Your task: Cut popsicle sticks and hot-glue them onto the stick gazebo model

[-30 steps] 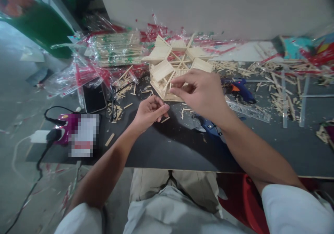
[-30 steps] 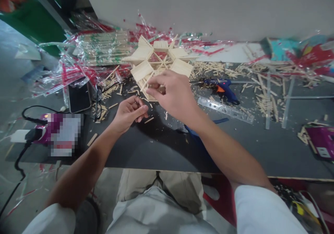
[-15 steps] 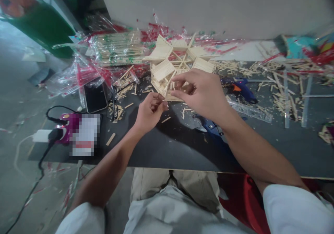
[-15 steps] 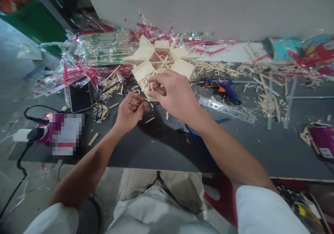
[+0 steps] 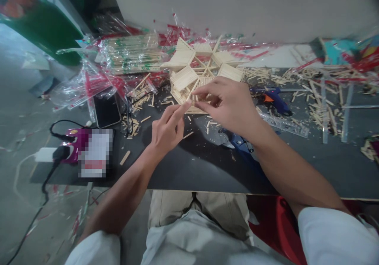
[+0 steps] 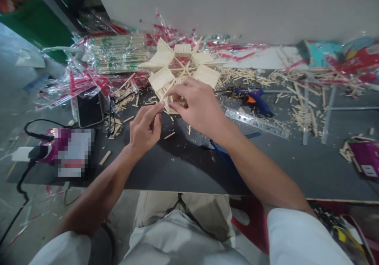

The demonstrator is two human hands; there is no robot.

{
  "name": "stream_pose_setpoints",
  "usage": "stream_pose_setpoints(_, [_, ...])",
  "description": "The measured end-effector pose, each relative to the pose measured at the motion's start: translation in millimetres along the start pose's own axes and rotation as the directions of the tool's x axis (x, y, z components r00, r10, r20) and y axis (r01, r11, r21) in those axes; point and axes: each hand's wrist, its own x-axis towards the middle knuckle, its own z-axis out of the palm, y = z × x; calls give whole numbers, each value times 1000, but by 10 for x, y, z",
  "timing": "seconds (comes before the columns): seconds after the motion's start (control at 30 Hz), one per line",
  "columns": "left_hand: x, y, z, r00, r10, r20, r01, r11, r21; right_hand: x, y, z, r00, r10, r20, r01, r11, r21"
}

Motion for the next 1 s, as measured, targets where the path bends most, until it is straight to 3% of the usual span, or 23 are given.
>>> stream_pose_setpoints(0.43, [29,37,-9,999,23,36,-24,999,30,-2,26,-8,999,-38,13,38,999,22])
stream_pose_setpoints(0.7, [3,-3,10,998,20,58,-14,996,-92,5,15,-13,998,-59,28,58,998,28])
stream_pose_setpoints(1.0, [12,13,10,997,6,70,1,995,-100,12,-14,-66,997,-57,56,54,997,62])
